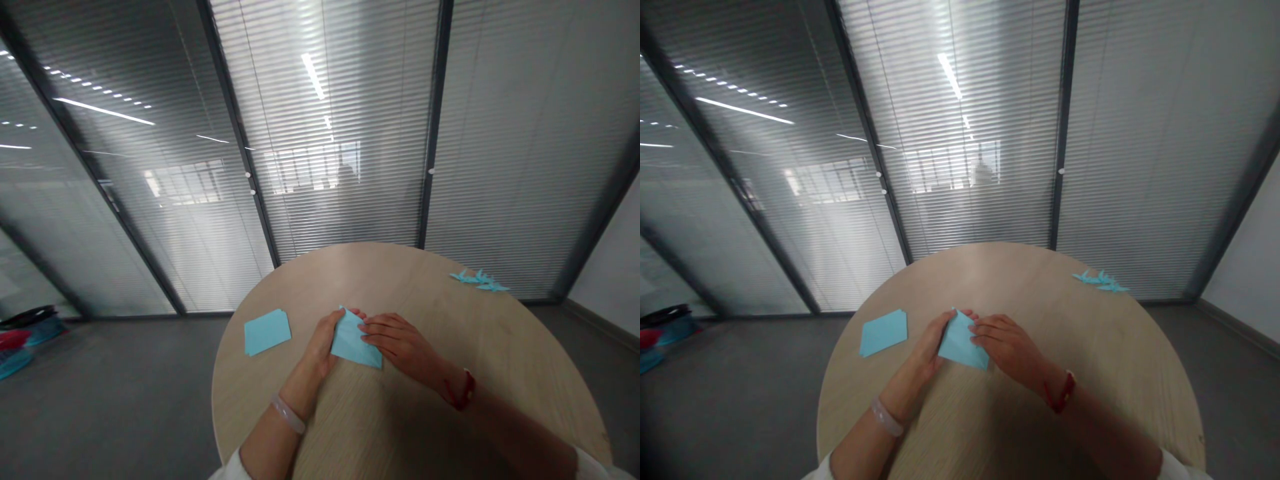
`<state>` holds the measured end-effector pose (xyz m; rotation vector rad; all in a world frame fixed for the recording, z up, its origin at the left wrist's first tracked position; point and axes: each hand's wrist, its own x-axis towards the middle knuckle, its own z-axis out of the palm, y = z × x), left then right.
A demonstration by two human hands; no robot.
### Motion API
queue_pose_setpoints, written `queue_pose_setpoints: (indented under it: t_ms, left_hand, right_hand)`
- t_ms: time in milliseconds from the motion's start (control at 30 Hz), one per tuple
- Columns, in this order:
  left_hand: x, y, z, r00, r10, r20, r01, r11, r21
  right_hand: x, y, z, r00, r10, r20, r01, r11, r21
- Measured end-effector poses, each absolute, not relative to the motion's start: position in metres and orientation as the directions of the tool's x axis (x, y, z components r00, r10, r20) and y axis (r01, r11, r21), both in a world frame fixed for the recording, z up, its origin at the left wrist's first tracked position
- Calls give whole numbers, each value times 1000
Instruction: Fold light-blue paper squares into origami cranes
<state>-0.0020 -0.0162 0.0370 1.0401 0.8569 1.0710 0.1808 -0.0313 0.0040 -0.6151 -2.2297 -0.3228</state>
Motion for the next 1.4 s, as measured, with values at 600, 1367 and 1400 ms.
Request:
queue_pose_setpoints:
  t_ms: [600,1367,1400]
  left_hand:
    - [-5,-10,26,365,928,-73,-345,208,915]
    - [0,-15,22,360,927,105,-106,-71,992]
    - [0,-15,22,359,928,100,-112,-64,992]
  right_hand:
    - [179,-33,4,-580,365,729,538,843,6]
    - [168,-23,-5,-269,931,248,159,297,-942]
    - [168,-24,-5,-259,934,246,171,295,-940]
